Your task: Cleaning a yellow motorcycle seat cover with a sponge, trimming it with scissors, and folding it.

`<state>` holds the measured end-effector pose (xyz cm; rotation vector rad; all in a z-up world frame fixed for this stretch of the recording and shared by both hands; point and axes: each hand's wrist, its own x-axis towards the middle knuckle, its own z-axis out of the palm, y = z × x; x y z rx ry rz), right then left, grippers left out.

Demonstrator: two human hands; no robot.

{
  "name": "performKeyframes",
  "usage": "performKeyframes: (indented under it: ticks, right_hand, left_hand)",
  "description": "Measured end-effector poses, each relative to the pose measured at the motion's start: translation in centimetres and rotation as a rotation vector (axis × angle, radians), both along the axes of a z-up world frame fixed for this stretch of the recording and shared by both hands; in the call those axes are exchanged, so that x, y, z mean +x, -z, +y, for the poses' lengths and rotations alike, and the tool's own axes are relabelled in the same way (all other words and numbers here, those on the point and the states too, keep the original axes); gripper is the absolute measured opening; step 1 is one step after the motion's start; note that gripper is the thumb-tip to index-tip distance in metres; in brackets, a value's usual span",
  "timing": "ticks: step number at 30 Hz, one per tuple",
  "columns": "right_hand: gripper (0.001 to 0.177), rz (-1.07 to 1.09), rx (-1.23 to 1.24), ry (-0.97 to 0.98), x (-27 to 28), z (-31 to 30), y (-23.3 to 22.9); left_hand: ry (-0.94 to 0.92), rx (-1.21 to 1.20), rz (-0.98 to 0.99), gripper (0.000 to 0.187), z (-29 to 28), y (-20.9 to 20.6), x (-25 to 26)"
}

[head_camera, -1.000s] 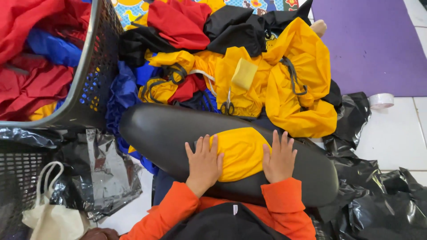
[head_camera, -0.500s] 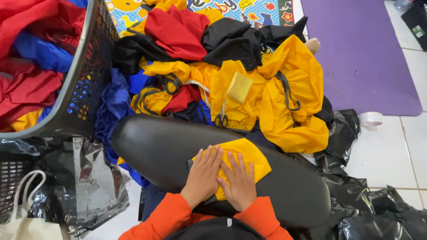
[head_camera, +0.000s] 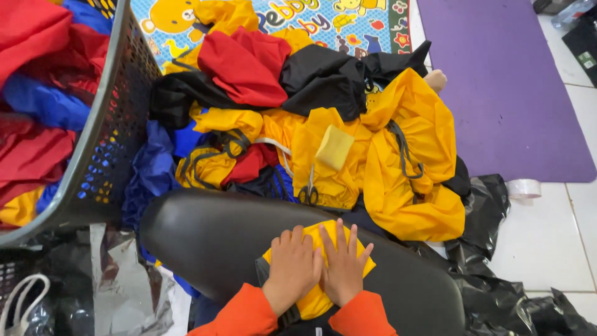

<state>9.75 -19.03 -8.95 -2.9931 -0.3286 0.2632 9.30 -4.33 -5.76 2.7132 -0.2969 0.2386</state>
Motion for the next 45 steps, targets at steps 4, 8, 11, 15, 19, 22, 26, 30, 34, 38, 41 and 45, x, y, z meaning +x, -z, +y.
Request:
performKeyframes:
  ticks: [4, 8, 11, 15, 19, 22, 26, 30, 34, 38, 41, 45]
  right_hand:
    - [0.074, -0.052, 0.041, -0.072, 0.8, -0.4, 1.9]
    - [0.057, -0.067, 0.143, -0.051, 2.2, 0.2, 1.2]
    - [0.056, -0.081, 0.116, -0.064, 2.0, -0.3, 0.9]
    - [0.066, -0.217, 0.091, 0.058, 2.5, -1.4, 0.2]
    - [0.062, -0.076, 0.390, -0.135, 0.5, 1.3, -2.6]
    - [0.063, -0.119, 0.165, -0.119, 0.8, -0.8, 0.1]
    - [0.060, -0.011, 0.084, -0.107, 0.3, -1.6, 0.0]
    - [0.060, 0.091, 0.131, -0.145, 0.2, -2.1, -1.1]
    - [0.062, 0.154, 0.113, -0.258, 1.7, -3.2, -2.7]
    - [0.040, 0.145, 0.304, -0.033, 8.9, -3.6, -1.4]
    - [0.038, 0.048, 0.762, 0.238, 17.7, -1.9, 4.1]
    - [0.083, -0.057, 0.814, 0.688, 24.9, 0.4, 10.3]
  left_hand:
    - [-0.034, -0.061, -0.040, 0.058, -1.2, 0.4, 2.9]
    - [-0.029, -0.048, -0.077, 0.053, -1.0, 1.8, 3.3]
    - [-0.065, -0.131, -0.033, 0.052, -0.9, 1.2, 3.0]
    - [-0.070, -0.092, -0.011, 0.061, -0.4, 0.4, 3.3]
    - [-0.086, -0.152, 0.041, 0.063, 0.0, 0.4, 3.0]
    - [-0.101, -0.188, 0.057, 0.070, -0.2, 0.2, 2.5]
    - [0.027, -0.030, -0.044, 0.044, 1.1, -0.4, -0.2]
    - [0.111, 0.001, 0.281, 0.098, 3.0, -0.6, -3.3]
    - [0.009, 0.013, 0.071, 0.098, 3.3, -0.3, -4.3]
    - [0.031, -0.136, 0.145, 0.087, 3.4, -1.1, -6.1]
    - [0.018, -0.083, 0.092, 0.084, 3.5, -0.2, -6.6]
    - [-0.010, -0.194, 0.036, 0.079, 3.6, -1.1, -7.0]
